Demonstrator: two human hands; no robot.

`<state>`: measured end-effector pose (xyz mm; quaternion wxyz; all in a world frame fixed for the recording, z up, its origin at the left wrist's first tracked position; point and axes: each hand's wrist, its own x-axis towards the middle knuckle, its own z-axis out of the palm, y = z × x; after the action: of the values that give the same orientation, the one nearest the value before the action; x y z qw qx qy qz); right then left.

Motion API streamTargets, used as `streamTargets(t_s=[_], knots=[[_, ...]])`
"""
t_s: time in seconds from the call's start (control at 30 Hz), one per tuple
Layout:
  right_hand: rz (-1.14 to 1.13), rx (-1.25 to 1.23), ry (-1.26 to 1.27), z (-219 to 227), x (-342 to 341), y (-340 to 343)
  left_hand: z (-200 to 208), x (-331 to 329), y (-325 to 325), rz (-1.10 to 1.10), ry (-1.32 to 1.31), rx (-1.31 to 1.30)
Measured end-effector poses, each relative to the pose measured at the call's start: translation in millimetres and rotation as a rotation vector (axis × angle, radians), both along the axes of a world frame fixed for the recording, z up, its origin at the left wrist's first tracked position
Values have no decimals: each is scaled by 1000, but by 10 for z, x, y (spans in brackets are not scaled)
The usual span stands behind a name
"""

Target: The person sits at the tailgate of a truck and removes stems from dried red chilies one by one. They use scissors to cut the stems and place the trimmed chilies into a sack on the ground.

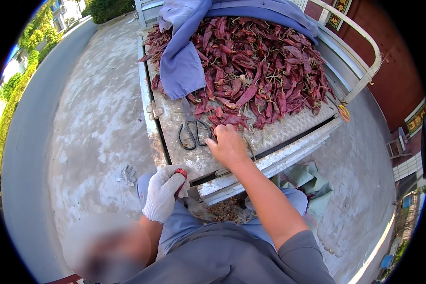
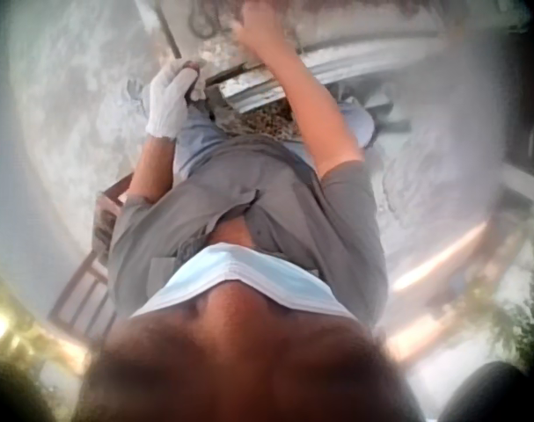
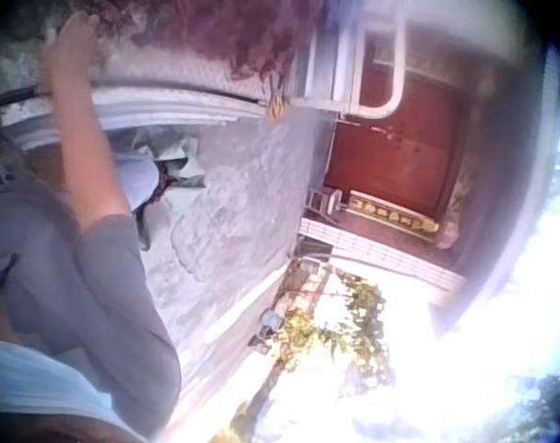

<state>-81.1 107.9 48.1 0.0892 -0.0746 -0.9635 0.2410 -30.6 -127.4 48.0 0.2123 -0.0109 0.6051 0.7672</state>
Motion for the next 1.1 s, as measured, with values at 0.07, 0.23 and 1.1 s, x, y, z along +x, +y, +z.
streamTargets(t_s=[0.07, 0.23, 1.1], knots=[[-16, 79, -61, 20, 22, 21, -3, 7, 17, 4, -18, -8], [-46, 182, -86, -7, -26, 211, -28, 27, 41, -65, -6, 16], [147, -630, -58, 44, 1564, 572, 595, -12, 854, -288, 1548, -833]])
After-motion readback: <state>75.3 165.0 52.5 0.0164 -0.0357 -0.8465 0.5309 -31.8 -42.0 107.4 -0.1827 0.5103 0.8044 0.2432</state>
